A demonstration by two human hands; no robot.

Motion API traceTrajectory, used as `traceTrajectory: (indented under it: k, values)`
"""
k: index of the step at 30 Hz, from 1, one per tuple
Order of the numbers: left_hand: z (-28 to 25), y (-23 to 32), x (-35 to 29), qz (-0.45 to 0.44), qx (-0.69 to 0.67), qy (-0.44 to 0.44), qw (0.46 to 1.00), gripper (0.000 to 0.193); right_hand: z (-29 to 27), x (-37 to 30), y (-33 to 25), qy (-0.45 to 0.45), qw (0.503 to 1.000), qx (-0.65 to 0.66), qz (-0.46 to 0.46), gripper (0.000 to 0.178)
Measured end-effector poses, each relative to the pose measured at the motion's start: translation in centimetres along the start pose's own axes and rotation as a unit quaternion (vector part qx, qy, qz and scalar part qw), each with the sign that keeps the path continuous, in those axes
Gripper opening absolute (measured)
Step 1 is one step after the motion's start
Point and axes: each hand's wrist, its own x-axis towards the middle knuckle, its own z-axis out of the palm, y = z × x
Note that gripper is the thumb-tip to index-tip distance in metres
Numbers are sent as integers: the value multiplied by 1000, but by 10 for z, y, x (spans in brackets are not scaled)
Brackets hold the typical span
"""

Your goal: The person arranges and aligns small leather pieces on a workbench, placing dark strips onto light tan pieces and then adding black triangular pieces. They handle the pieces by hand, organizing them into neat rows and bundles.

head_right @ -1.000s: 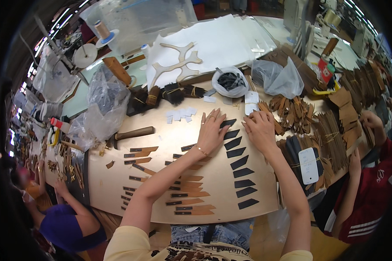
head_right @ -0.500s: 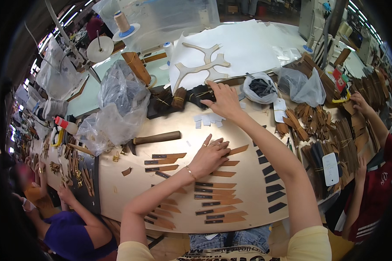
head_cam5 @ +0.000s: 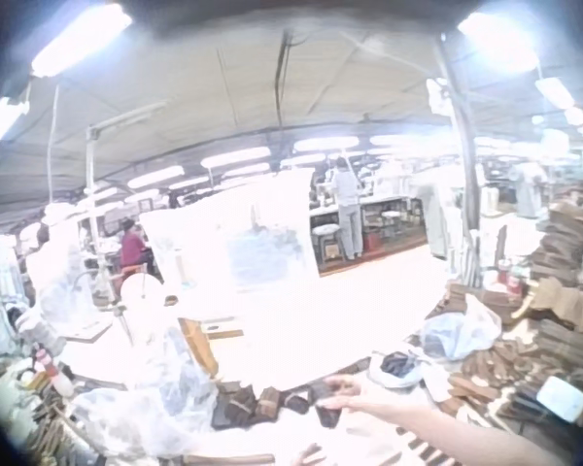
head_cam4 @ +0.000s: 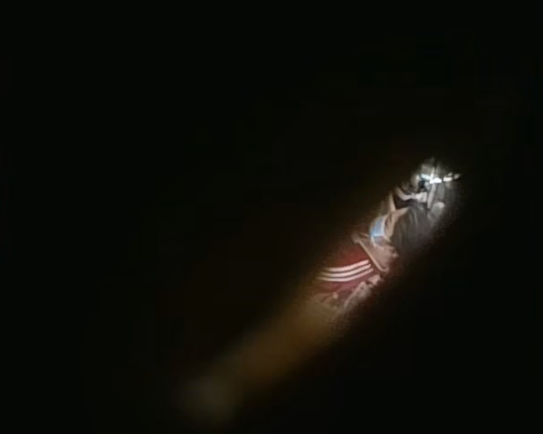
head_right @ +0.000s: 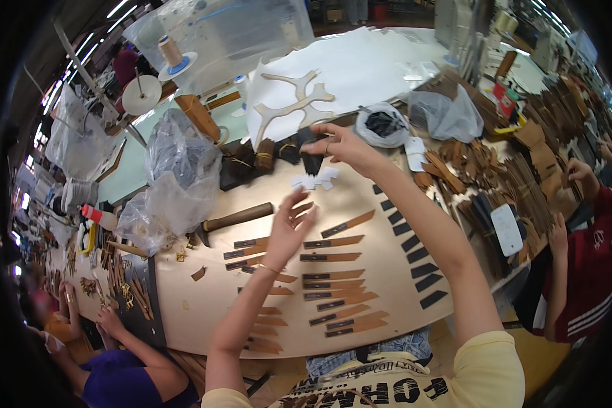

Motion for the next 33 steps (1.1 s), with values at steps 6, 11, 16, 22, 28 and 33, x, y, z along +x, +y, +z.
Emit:
traceTrajectory:
  k: [6, 11, 16, 22, 28, 33]
  values:
    - [19, 16, -16, -116, -349, -171, 914, 56, 7, -102, -6, -104, 987, -113, -41, 83]
    - [25, 11, -32, -183, -285, -70, 938, 38, 2, -109, 12, -156, 976, -152, -29, 70]
    - [0, -2, -5, -155, -285, 15, 946, 30, -28, -48, 32, 61, 933, -342, -92, 53]
    - [7, -30, 37, -220, -205, 18, 954, 45, -28, 35, 59, 152, 806, -545, -171, 63]
    - [18, -39, 61, -210, -259, 30, 942, 56, -37, 72, 39, 24, 920, -380, -91, 50]
    - [12, -33, 66, -240, -155, -4, 958, 61, -55, 47, 18, -91, 978, -188, 10, 43]
